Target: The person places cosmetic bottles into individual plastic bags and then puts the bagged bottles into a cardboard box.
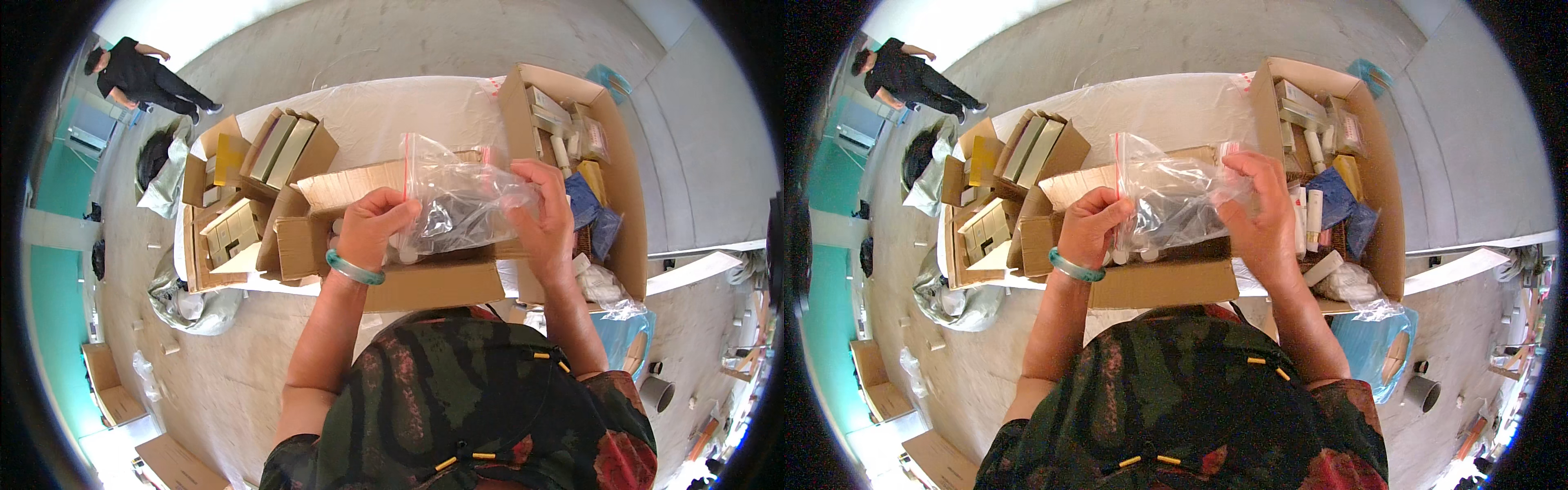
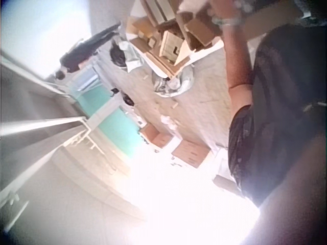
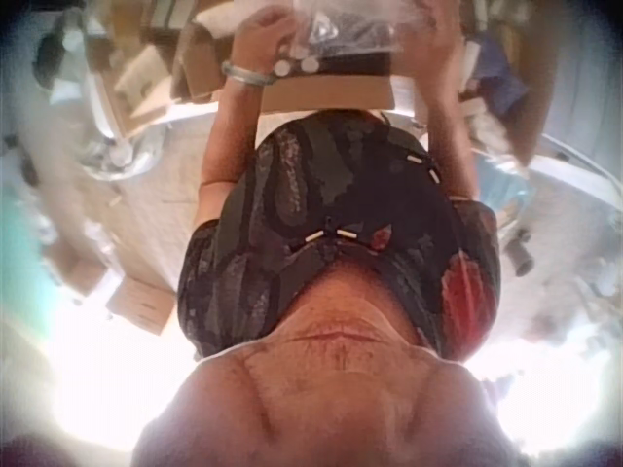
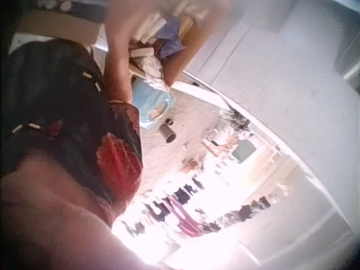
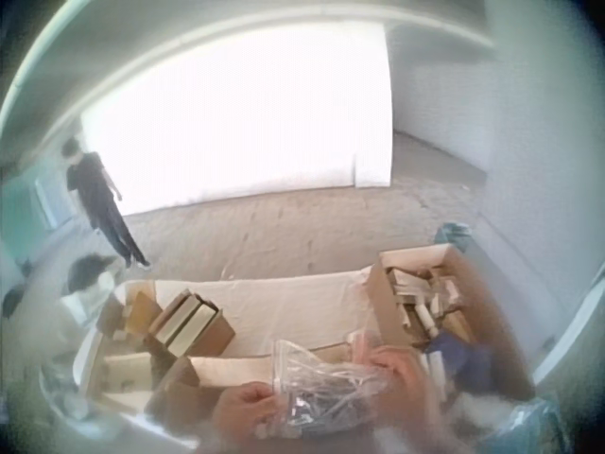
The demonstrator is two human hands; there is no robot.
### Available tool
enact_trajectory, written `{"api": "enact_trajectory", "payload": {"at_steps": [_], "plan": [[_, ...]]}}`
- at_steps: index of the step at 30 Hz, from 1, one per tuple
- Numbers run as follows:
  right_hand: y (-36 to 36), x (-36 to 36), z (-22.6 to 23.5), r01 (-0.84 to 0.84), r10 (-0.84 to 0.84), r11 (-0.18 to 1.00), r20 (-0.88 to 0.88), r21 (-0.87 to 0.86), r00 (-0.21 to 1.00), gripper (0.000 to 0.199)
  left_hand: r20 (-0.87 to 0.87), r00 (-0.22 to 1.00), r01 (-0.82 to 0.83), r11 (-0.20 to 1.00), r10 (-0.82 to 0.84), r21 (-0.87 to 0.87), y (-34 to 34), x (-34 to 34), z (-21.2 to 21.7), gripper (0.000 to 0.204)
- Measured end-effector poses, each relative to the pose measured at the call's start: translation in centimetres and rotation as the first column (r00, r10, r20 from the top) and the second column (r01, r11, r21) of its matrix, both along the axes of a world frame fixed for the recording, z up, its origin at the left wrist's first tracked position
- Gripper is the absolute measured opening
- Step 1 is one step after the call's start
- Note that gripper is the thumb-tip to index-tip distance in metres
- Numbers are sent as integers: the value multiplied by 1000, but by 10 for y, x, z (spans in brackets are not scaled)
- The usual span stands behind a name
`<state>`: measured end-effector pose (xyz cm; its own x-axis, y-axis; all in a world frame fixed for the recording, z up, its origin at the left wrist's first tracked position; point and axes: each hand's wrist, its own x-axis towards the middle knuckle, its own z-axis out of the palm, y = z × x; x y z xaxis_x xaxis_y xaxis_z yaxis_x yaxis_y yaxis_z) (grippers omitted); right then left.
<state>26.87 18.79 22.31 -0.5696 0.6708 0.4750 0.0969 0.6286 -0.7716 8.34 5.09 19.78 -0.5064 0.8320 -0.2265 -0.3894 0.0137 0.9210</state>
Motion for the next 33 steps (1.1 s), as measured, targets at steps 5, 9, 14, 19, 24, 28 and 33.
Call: {"api": "enact_trajectory", "payload": {"at_steps": [5, 9, 14, 19, 24, 28, 33], "plan": [[-8, 16, 33, 305, -275, 892, -133, 334, 952, 39, -43, 990, -132, 987, 137, 92, 13, 18, 2, 9], [-11, 36, 33, -25, 31, 999, -224, 28, 974, 25, -121, 986, -101, 988, 114, 113, 20, 38, 11, 12], [-19, 18, 20, -320, 304, 873, -102, -369, 947, 19, -294, 956, 32, 991, 7, 128, 27, 69, 18, 13], [-11, 9, 8, -298, 312, 832, -51, -468, 949, 17, -375, 924, 123, 988, -79, 97, 29, 83, 16, 15], [-2, 8, -3, -286, 307, 850, -25, -443, 951, 14, -403, 905, 166, 985, -135, 43, 24, 80, 12, 11], [8, 6, -11, -336, 352, 784, -72, -523, 933, 9, -258, 965, 53, 997, -35, 60, 25, 83, 19, 7], [23, 4, -18, -184, 185, 896, -36, -404, 982, 13, -422, 879, -163, 972, 222, 172, 20, 69, 16, 7]]}}
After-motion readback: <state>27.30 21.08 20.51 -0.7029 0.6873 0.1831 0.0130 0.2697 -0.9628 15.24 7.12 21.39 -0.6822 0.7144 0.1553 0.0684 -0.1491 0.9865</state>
